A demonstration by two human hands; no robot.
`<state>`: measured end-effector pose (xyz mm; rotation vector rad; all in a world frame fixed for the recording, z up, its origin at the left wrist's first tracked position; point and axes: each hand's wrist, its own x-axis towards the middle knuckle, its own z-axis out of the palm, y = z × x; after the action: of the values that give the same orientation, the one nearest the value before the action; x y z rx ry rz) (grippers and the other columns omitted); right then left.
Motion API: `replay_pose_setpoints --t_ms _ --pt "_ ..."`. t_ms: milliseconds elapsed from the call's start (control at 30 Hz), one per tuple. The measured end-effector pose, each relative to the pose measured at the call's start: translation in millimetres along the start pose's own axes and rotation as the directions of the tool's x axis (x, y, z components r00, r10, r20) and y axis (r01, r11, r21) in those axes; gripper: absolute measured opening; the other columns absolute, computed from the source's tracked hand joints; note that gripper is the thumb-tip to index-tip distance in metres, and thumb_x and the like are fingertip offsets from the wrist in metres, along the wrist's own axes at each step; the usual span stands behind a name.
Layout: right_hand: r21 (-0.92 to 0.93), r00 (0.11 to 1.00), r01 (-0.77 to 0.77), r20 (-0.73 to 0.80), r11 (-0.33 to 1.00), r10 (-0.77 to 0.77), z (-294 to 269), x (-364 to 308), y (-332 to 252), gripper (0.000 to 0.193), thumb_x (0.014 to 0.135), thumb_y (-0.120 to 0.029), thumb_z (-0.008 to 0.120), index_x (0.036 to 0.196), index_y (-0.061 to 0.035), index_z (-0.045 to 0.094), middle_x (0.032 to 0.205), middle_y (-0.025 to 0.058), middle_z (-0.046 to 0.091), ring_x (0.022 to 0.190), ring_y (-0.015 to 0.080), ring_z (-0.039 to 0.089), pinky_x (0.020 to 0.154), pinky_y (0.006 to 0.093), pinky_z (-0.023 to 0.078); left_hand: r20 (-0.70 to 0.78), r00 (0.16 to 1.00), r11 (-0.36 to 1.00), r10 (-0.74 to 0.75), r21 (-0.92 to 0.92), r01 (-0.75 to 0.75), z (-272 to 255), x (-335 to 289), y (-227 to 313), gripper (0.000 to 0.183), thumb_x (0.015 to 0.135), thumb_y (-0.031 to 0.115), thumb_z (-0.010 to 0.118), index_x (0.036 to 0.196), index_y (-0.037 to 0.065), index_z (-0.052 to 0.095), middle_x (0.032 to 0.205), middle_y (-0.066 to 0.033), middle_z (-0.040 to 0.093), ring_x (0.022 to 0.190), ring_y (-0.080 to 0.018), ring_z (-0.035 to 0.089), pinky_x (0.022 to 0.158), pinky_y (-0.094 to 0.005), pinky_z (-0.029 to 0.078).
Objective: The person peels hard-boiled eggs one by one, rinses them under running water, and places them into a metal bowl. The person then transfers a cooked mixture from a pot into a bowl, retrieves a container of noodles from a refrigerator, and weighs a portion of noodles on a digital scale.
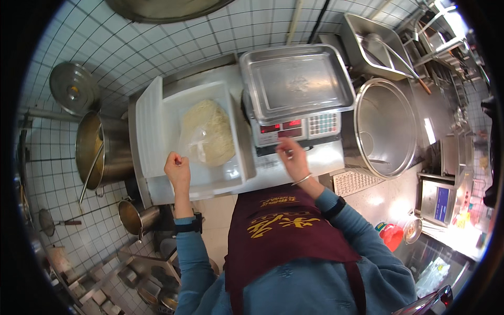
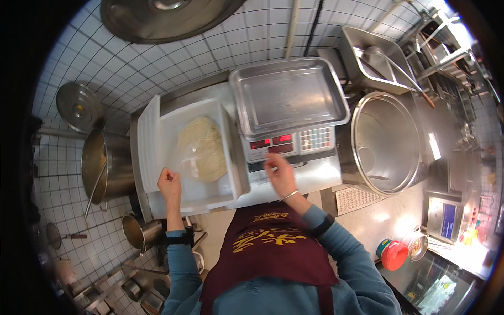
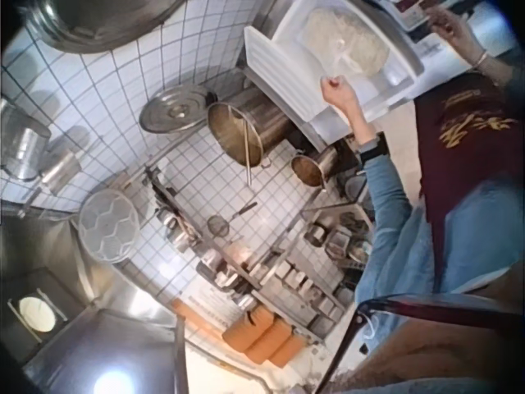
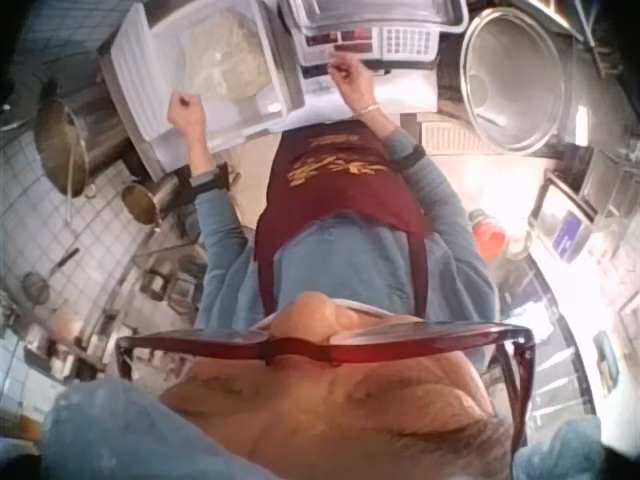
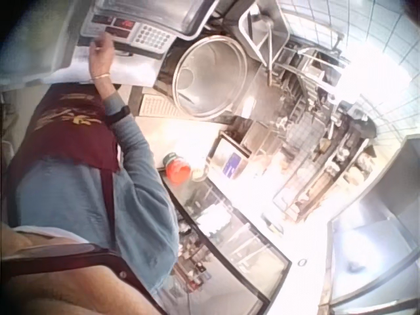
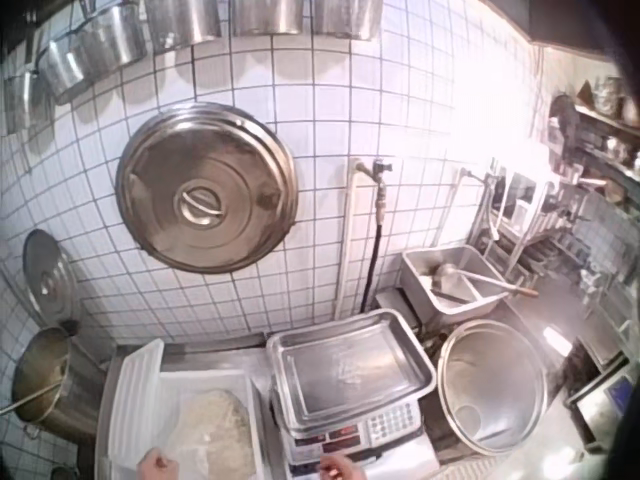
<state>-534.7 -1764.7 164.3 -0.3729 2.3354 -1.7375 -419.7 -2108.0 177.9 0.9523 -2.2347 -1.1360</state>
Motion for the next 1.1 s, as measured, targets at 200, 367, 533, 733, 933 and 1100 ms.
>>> replay_pose_setpoints --t_ms 200,367,533,733,933,1100 --pt "-0.149 0.919 0.367 0.211 0.918 -0.333 156 24 -42 0.061 0.08 -0.01 0.069 0.136 -0.0051 0.045 0.107 0.0119 0.065 0.106 0.0291 0.06 0.087 0.0402 0.051 0.067 0.997 0.992 -0.039 -0.119 0.047 -25 -3 4 0.012 0.073 -0.008 0.055 0.077 0.003 0.054 0.067 0.0012 0.042 0.063 -0.0074 0.038 0.057 -0.0229 0.036" --pt "-0.14 0.862 0.185 0.499 0.973 -0.092 213 41 -38 0.074 0.077 -0.016 0.073 0.141 -0.0055 0.037 0.102 0.0113 0.065 0.101 0.0309 0.06 0.086 0.0415 0.05 0.061 0.994 0.995 0.091 -0.057 -0.088 -39 -6 -8 0.016 0.074 -0.007 0.056 0.084 0.001 0.066 0.072 -0.0052 0.052 0.061 -0.0126 0.047 0.056 -0.025 0.038" --pt "-0.464 0.875 0.222 0.482 0.858 0.035 155 37 -52 0.062 0.073 -0.013 0.076 0.132 -0.0126 0.054 0.081 0.01 0.059 0.079 0.0278 0.06 0.071 0.0396 0.05 -0.021 0.998 0.929 -0.056 0.364 0.06 -66 2 -14 0.013 0.077 -0.002 0.058 0.085 0.0 0.067 0.081 -0.0104 0.057 0.067 -0.025 0.057 0.062 -0.036 0.047" --pt "-0.194 0.838 0.37 0.492 0.909 -0.236 98 56 -103 0.041 0.072 -0.005 0.069 0.112 -0.0086 0.065 0.072 0.0078 0.058 0.073 0.0262 0.059 0.078 0.0388 0.048 0.184 0.849 0.847 0.495 0.116 -0.519 -13 -7 22 0.028 0.074 -0.001 0.06 0.102 0.0 0.063 0.096 -0.0168 0.062 0.091 -0.0353 0.061 0.079 -0.0436 0.05" --pt "-0.299 0.741 0.643 0.472 0.705 -0.477 78 58 -130 0.037 0.068 0.001 0.068 0.105 -0.0072 0.065 0.07 0.0092 0.059 0.07 0.0282 0.06 0.072 0.0396 0.047 0.682 0.731 0.885 0.025 0.326 -0.334 42 53 -6 0.04 0.086 0.003 0.054 0.125 -0.004 0.053 0.122 -0.0262 0.057 0.104 -0.0383 0.061 0.089 -0.044 0.049" --pt "-0.385 0.783 0.618 0.381 0.685 -0.492 72 52 -128 0.03 0.069 -0.009 0.077 0.098 -0.0057 0.068 0.067 0.0074 0.057 0.068 0.0263 0.058 0.066 0.0376 0.047 -0.02 0.974 0.948 0.224 0.235 -0.213 18 109 -3 0.039 0.092 0.006 0.049 0.13 -0.004 0.047 0.121 -0.0286 0.058 0.102 -0.0411 0.061 0.088 -0.0442 0.05"
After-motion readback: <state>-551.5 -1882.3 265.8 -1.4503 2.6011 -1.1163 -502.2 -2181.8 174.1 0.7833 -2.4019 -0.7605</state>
